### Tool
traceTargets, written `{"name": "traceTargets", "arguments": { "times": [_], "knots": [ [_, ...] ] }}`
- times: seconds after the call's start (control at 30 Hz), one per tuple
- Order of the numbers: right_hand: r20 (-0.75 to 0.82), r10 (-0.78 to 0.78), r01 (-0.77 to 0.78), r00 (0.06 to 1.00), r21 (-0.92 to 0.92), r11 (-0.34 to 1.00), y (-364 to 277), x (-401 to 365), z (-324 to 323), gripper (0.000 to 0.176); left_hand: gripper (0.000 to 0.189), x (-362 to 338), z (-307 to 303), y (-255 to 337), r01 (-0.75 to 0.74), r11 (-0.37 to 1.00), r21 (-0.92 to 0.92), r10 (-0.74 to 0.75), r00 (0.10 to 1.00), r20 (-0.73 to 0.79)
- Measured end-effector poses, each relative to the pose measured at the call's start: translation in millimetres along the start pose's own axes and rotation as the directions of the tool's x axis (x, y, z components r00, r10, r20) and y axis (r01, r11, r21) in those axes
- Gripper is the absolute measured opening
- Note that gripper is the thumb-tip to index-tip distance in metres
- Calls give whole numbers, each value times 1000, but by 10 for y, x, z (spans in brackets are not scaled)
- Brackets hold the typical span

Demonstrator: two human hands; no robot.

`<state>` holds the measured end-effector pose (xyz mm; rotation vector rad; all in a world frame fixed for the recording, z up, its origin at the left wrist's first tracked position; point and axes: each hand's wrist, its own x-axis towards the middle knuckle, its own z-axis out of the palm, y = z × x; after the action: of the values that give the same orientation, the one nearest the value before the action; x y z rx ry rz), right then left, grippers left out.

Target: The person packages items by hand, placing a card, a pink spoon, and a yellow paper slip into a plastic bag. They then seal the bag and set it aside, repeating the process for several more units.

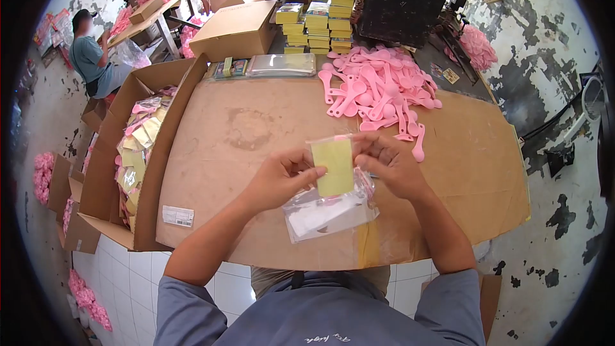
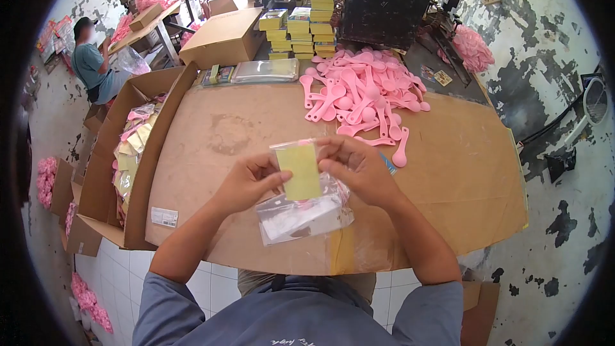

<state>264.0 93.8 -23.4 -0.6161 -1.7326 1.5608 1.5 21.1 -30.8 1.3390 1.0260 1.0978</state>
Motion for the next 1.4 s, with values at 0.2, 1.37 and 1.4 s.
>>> {"name": "traceTargets", "arguments": {
  "times": [0.2,1.37,1.4],
  "knots": [
    [-99,-34,-29,994,-572,820,-173,-72,-602,38,30,44,-558,306,-551,811,-196,186,561,-807],
    [402,-41,250,915,-481,841,-163,-173,-132,18,15,18,247,-163,47,914,402,-9,995,-97],
    [410,-37,273,912,-535,799,-153,-168,-123,18,15,17,245,-170,44,921,387,-5,995,-101]
  ]
}}
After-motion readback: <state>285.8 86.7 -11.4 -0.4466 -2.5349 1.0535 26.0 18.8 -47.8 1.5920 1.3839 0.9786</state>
